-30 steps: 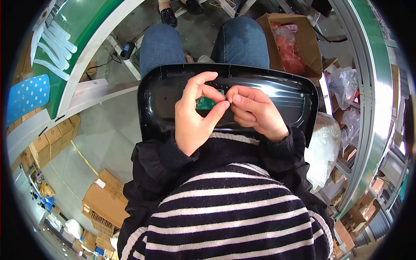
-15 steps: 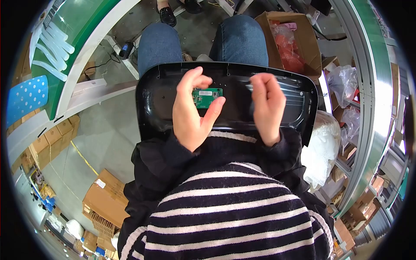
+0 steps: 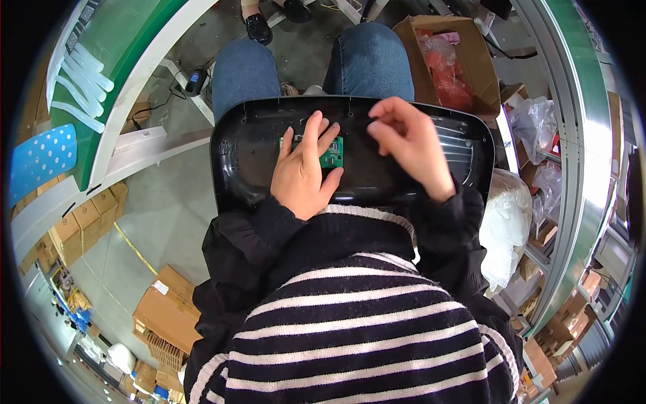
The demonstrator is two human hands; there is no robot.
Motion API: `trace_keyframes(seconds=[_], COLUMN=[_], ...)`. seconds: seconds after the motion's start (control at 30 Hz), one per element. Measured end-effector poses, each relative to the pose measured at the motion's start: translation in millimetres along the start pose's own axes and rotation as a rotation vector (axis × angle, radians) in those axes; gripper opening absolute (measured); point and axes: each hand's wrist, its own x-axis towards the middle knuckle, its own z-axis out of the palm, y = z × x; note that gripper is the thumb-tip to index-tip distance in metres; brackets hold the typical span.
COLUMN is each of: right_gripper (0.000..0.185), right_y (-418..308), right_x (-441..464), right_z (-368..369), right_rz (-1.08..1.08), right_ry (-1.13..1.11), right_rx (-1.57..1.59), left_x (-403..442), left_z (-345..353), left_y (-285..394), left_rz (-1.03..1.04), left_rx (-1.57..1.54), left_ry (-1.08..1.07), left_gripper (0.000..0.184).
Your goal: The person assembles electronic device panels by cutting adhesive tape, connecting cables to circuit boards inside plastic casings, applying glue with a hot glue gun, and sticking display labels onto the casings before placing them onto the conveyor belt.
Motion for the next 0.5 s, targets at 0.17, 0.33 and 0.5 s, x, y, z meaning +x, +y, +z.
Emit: trace_keyframes(seconds=[0.17, 0.33, 0.5], right_gripper=[0.036, 0.047, 0.046], right_y=[28.1, 38.3, 41.4], right_x=[4.1, 9.1, 9.4], right_z=[45.7, 56.1, 57.1], right_rz=[-0.44, -0.488, -0.501], right_ry=[0.306, 0.46, 0.54], right_rx=[-0.399, -0.531, -0.575], left_x=[2.6, 1.2, -0.7], left_z=[2.3, 0.8, -1.5], left_y=[1.9, 3.6, -2.1], left_rz=[-0.034, -0.02, 0.027], left_rx=[0.008, -0.022, -0.047], left_ry=[-0.001, -0.013, 0.01], left_gripper=[0.098, 0.095, 0.095])
